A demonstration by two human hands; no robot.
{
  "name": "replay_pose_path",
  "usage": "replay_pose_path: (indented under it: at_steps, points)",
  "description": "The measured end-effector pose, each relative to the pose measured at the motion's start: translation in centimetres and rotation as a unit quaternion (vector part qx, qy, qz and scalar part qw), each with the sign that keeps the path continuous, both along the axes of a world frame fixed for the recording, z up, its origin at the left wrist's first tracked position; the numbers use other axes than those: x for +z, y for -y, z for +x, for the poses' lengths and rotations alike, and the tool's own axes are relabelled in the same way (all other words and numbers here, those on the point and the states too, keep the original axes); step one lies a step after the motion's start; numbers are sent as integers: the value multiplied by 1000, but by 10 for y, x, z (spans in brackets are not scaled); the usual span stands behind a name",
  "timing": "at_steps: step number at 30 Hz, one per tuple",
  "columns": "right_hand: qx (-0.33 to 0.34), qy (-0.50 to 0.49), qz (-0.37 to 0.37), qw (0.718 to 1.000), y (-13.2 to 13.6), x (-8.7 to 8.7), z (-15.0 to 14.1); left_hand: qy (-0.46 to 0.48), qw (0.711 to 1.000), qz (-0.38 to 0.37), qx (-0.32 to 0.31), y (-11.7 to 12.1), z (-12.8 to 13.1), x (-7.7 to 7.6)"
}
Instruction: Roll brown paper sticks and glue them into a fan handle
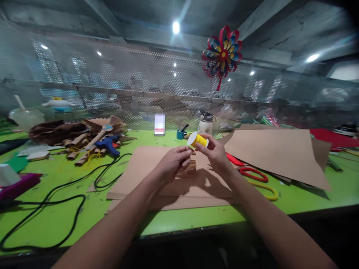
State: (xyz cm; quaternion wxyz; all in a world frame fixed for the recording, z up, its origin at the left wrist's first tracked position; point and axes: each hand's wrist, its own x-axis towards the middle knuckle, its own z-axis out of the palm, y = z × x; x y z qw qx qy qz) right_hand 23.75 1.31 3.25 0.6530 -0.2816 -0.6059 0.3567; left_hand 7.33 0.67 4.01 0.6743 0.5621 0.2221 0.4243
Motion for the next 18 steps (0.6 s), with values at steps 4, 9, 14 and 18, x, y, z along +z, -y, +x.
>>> replay_pose_path:
  at_steps: [4,9,14,18]
  points:
    - [43,-20,-50,998,-11,-6,7,-43,999,11,0,-5,-11,8]
    - [-56,93,14,994,-16,-4,20,-18,999,15,45,-22,-31,12]
    - [-32,14,-40,999,-21,0,37,38,983,-46,176,-44,-48,13]
    - [-59,-139,-99,984,-36,-1,53,63,970,-64,224,-46,-51,17]
